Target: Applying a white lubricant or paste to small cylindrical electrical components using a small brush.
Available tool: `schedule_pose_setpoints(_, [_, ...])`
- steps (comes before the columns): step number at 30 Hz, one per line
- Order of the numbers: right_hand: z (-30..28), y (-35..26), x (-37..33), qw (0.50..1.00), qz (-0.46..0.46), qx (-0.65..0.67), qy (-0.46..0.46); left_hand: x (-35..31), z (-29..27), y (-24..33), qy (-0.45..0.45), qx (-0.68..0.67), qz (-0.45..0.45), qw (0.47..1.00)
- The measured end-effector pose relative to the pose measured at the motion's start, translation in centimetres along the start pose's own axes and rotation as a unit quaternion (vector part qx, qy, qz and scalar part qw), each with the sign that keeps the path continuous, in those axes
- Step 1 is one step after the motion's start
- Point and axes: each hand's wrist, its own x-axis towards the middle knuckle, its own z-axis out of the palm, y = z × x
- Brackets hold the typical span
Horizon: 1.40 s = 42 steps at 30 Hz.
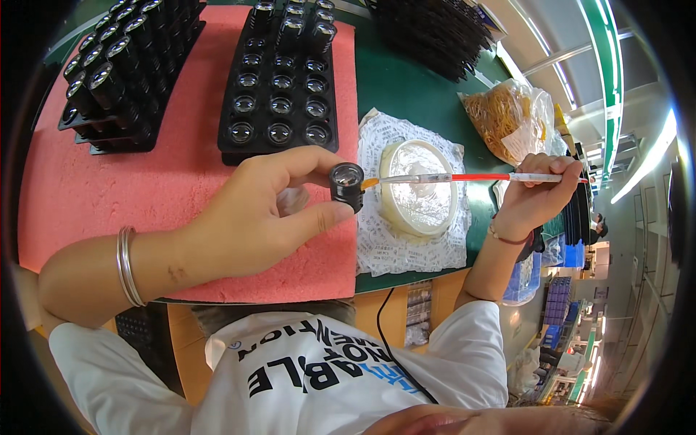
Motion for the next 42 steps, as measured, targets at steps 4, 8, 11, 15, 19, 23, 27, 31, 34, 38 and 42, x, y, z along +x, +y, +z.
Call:
schedule_pose_setpoints(4, [0.0, -0.3, 0.3, 0.996, -0.027, 0.021, 0.078, 0.1, -0.1, 0.0, -0.005, 0.018, -0.001, 1.000])
schedule_pose_setpoints(8, [0.1, -0.5, 0.4, 0.999, -0.029, 0.020, 0.035, 0.1, 0.0, 0.5, 0.002, -0.017, -0.006, 1.000])
schedule_pose_setpoints(11, [0.4, -0.5, 0.2, 1.000, -0.011, 0.027, 0.012, 0.1, 0.2, 0.0, 0.034, -0.066, 0.015, 0.997])
schedule_pose_setpoints(15, [0.6, -0.5, -0.3, 1.000, -0.010, 0.010, -0.018, 0.2, 0.0, 0.1, 0.018, -0.021, -0.010, 1.000])
schedule_pose_setpoints(19, [0.4, -0.3, -0.5, 1.000, -0.006, 0.007, -0.025, 0.2, 0.0, 0.2, 0.024, -0.010, 0.002, 1.000])
schedule_pose_setpoints(23, [0.7, -0.4, -0.6, 0.999, -0.008, 0.010, -0.049, 0.2, -0.1, 0.2, 0.023, -0.001, -0.028, 0.999])
schedule_pose_setpoints(27, [0.5, -0.3, -0.7, 0.999, -0.008, 0.011, -0.043, 0.2, -0.1, -0.2, 0.028, 0.002, -0.010, 1.000])
schedule_pose_setpoints(31, [0.4, -0.2, -0.8, 0.999, -0.016, -0.008, -0.030, 0.3, -0.1, -0.1, 0.024, 0.000, -0.010, 1.000])
schedule_pose_setpoints(34, [0.5, -0.1, -0.8, 0.998, -0.047, -0.028, -0.027, 0.2, 0.0, -0.4, 0.036, -0.011, 0.009, 0.999])
schedule_pose_setpoints(38, [0.8, -0.1, -0.8, 0.999, -0.034, -0.039, 0.005, 0.3, 0.0, -0.6, 0.039, -0.033, 0.038, 0.998])
schedule_pose_setpoints(42, [0.4, -0.2, -0.7, 0.999, -0.019, -0.034, -0.036, 0.3, -0.1, -0.5, 0.022, -0.040, 0.036, 0.998])
